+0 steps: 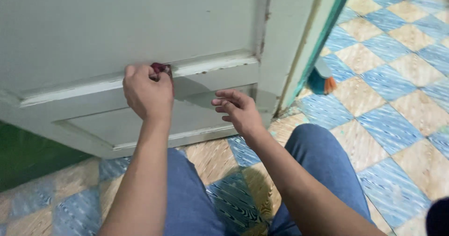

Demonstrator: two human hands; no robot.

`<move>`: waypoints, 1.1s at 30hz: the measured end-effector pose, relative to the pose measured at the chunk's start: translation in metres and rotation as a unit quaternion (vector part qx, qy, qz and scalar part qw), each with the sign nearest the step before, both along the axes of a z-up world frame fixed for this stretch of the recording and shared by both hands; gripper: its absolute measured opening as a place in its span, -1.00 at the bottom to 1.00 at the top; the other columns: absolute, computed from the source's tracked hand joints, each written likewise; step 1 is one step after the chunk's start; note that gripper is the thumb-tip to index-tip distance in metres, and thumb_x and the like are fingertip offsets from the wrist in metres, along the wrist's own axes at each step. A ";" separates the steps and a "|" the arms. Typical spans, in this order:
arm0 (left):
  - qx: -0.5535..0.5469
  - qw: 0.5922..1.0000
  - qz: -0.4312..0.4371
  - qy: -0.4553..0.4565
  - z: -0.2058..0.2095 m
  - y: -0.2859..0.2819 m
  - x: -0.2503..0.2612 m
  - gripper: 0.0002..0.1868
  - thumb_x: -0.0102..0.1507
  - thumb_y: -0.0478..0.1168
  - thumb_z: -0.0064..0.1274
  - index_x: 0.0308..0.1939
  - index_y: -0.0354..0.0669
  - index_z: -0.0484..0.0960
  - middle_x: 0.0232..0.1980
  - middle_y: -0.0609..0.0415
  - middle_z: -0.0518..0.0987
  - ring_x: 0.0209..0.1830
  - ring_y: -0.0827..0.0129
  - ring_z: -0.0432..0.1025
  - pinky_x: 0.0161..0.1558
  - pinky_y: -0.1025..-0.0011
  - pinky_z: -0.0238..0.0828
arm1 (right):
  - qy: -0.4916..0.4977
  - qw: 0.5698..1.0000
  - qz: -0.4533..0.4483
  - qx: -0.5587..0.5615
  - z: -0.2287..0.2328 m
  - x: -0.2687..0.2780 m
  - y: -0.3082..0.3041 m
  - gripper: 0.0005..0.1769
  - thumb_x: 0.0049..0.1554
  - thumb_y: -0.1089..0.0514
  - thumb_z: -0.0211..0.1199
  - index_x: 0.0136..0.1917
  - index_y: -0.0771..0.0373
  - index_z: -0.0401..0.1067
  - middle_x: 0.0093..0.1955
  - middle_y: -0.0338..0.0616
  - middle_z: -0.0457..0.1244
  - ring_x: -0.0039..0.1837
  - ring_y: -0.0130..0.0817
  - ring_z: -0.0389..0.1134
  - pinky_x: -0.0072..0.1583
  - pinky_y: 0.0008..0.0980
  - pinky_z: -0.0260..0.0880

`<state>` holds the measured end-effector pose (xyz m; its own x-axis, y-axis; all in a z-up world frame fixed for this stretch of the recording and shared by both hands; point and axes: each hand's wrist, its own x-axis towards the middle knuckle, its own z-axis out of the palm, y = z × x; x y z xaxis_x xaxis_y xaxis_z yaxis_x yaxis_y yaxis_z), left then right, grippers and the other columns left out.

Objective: Sanding a white wooden door with a piece of sandpaper.

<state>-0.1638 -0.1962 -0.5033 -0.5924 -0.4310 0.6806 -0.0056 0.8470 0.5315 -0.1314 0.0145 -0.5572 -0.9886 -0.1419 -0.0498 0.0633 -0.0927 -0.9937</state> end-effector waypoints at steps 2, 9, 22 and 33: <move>-0.003 0.999 -0.037 0.035 -0.003 0.025 -0.005 -0.83 0.09 -0.24 0.26 -0.46 -0.20 0.57 -0.22 -0.06 0.52 -0.21 -0.06 0.46 -0.19 0.01 0.40 | 0.004 1.000 -0.016 -0.002 -0.001 0.006 0.017 -0.63 0.25 0.23 0.04 0.30 0.19 0.43 0.12 -0.25 0.43 0.13 -0.42 0.43 0.11 -0.35 0.43; 0.029 0.992 -0.117 0.026 0.000 0.120 -0.017 -0.84 0.12 -0.21 0.26 -0.44 -0.18 0.61 -0.21 -0.05 0.59 -0.24 -0.06 0.50 -0.22 0.03 0.42 | 0.010 0.997 -0.078 -0.026 -0.013 0.009 0.070 -0.65 0.24 0.23 0.07 0.28 0.23 0.44 0.08 -0.21 0.43 0.08 -0.42 0.43 0.07 -0.36 0.43; -0.064 0.982 -0.167 -0.051 0.011 0.171 -0.027 -0.80 0.16 -0.15 0.27 -0.32 -0.18 0.61 -0.19 -0.03 0.58 -0.20 -0.05 0.53 -0.24 0.01 0.45 | 0.013 0.994 -0.098 -0.038 -0.005 0.014 0.092 -0.69 0.24 0.27 0.06 0.23 0.25 0.45 0.07 -0.18 0.44 0.06 -0.39 0.44 0.07 -0.33 0.44; -0.031 0.934 -0.326 -0.145 -0.024 0.154 -0.001 -0.70 0.12 -0.34 0.22 -0.12 -0.16 0.48 -0.05 -0.02 0.52 -0.12 -0.10 0.49 -0.19 -0.03 0.40 | 0.000 0.991 -0.081 -0.104 -0.023 -0.007 0.057 -0.31 0.10 0.41 0.05 0.48 0.08 0.18 0.40 -0.15 0.25 0.27 -0.32 0.35 0.13 -0.27 0.45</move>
